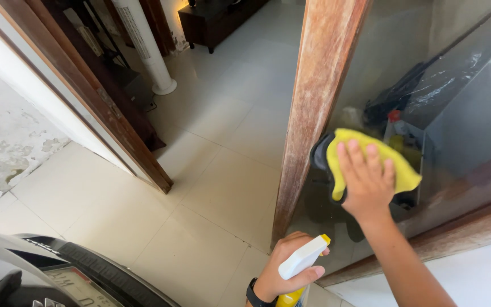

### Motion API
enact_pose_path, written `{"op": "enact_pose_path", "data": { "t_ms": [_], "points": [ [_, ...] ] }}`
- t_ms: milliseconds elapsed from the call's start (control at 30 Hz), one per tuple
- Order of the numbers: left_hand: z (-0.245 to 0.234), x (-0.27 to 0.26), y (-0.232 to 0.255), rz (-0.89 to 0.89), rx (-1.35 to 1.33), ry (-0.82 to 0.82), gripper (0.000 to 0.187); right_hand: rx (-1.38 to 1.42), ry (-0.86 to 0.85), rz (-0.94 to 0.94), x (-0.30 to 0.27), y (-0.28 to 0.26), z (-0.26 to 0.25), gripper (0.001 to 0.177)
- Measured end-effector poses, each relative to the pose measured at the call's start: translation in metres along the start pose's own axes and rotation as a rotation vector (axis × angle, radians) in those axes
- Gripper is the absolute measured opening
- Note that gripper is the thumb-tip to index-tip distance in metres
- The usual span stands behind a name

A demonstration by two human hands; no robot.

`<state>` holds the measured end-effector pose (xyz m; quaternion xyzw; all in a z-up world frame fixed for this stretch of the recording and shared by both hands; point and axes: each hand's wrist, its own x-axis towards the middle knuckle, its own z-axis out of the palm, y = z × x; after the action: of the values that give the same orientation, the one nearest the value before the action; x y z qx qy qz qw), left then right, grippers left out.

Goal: Cleaning a glass door using a cleaning spray and a microfiber cloth.

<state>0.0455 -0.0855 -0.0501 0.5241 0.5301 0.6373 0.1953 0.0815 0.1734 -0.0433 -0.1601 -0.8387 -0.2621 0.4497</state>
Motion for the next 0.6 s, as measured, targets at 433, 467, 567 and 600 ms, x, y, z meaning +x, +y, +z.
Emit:
{"op": "enact_pose_path", "data": {
  "t_ms": [433,467,567,600],
  "points": [
    [-0.006,0.007,0.001,-0.012,-0.015,-0.023,0.034,0.06,-0.3,-0.152,-0.037,0.014,-0.002,0.066],
    [-0.005,0.009,0.003,-0.031,-0.033,-0.025,0.034,-0.038,-0.148,-0.093,-0.015,0.027,-0.013,0.057],
    [0.003,0.016,0.001,-0.016,-0.04,-0.055,0.034,0.159,0.025,0.01,0.043,0.056,-0.048,0.049],
    [0.005,0.017,-0.001,-0.014,-0.044,-0.058,0.034,0.153,0.023,0.011,0.044,0.059,-0.048,0.049]
  ]
}}
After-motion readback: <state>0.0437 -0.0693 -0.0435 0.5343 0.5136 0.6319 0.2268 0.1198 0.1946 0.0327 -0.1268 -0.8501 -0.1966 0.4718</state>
